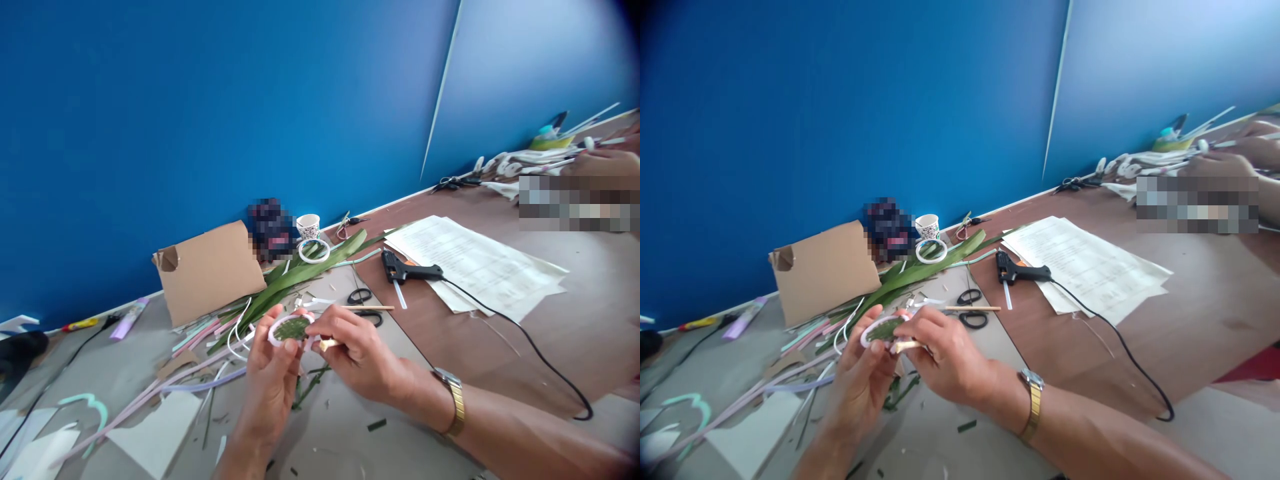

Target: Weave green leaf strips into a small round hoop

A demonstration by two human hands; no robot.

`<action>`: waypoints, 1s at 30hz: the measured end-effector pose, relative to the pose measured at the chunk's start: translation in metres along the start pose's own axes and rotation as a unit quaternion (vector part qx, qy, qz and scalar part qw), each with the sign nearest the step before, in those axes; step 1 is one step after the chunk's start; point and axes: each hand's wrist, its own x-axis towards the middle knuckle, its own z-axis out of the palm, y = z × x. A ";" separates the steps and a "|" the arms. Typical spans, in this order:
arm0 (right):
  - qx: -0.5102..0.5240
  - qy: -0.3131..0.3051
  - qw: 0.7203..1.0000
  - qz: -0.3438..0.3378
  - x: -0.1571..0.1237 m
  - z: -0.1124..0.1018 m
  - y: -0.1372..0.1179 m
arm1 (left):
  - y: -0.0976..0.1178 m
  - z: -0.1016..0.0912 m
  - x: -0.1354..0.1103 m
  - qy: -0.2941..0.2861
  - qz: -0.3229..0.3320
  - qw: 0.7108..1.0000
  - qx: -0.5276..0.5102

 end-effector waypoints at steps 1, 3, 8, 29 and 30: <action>0.001 0.007 1.000 0.005 0.000 0.000 0.000 | -0.001 0.000 0.000 -0.003 0.001 1.000 0.004; 0.003 0.017 1.000 0.019 0.000 0.002 0.001 | -0.002 0.001 -0.001 -0.002 0.000 1.000 0.016; -0.004 0.032 0.999 0.035 -0.002 0.006 0.003 | -0.006 0.002 0.000 0.016 -0.008 1.000 0.018; -0.032 0.004 0.993 0.114 -0.001 0.014 0.007 | -0.021 0.004 0.007 0.102 0.050 0.989 0.097; -0.032 0.005 0.993 0.113 -0.001 0.014 0.006 | -0.022 0.004 0.006 0.105 0.052 0.987 0.111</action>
